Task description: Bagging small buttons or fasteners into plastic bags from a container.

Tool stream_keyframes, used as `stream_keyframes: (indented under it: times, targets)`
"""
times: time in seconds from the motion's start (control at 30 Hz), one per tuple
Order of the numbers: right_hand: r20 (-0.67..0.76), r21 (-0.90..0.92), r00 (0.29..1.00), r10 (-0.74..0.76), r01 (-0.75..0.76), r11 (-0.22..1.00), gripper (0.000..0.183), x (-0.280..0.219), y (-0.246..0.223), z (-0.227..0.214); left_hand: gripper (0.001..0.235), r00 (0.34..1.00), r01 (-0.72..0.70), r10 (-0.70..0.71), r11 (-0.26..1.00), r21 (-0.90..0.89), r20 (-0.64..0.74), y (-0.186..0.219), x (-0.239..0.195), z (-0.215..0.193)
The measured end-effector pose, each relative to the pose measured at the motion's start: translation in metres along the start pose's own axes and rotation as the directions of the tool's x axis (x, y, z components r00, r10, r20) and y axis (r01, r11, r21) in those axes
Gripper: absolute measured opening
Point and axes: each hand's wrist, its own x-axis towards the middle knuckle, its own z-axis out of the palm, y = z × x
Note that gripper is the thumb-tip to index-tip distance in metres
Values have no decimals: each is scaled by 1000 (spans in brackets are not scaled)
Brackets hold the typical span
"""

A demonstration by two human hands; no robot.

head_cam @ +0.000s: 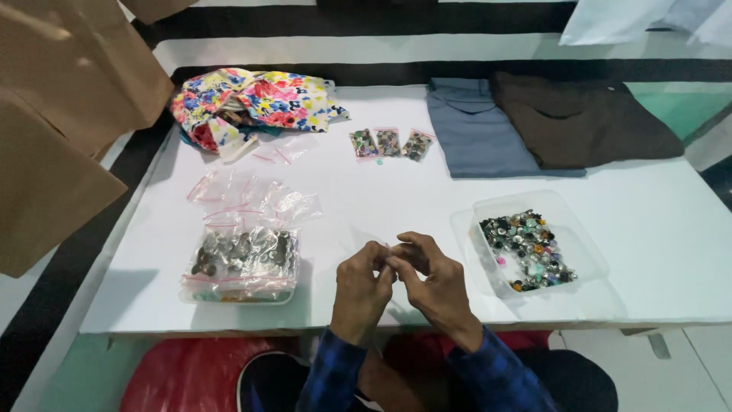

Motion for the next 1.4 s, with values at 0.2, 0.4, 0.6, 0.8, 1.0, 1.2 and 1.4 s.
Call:
stream_keyframes:
  times: [0.2, 0.4, 0.6, 0.8, 1.0, 1.2, 1.4]
  targets:
    - [1, 46, 998, 58, -58, 997, 18, 5, 5, -3, 12, 993, 65, -43, 977, -202, 112, 4, 6, -12]
    - [-37, 0, 994, 100, -100, 995, 16, 7, 2, -9, 13, 984, 178, -170, 935, -307, 53, 9, 2, -19]
    - [183, -397, 921, -345, 390, 831, 28, 3, 16, -9, 11, 965, 260, -258, 943, -206, 39, 28, 6, -26]
    - [421, -421, 806, -415, 579, 698, 30, 8, 1, -33, 11, 933, 359, -335, 900, -247, 134, 26, 8, -31]
    - [556, -449, 770, -314, 596, 665, 8, 16, 7, -49, 42, 975, 81, -50, 987, -137, 215, 20, 3, -33]
    - [565, -424, 798, -209, 498, 757, 8, 22, -11, -61, 52, 880, -391, 280, 885, 252, 382, 34, 0, -50]
    - [663, -319, 745, -72, 369, 873, 8, 28, -38, -68, 23, 768, -561, 268, 719, 409, 582, 24, 10, -48]
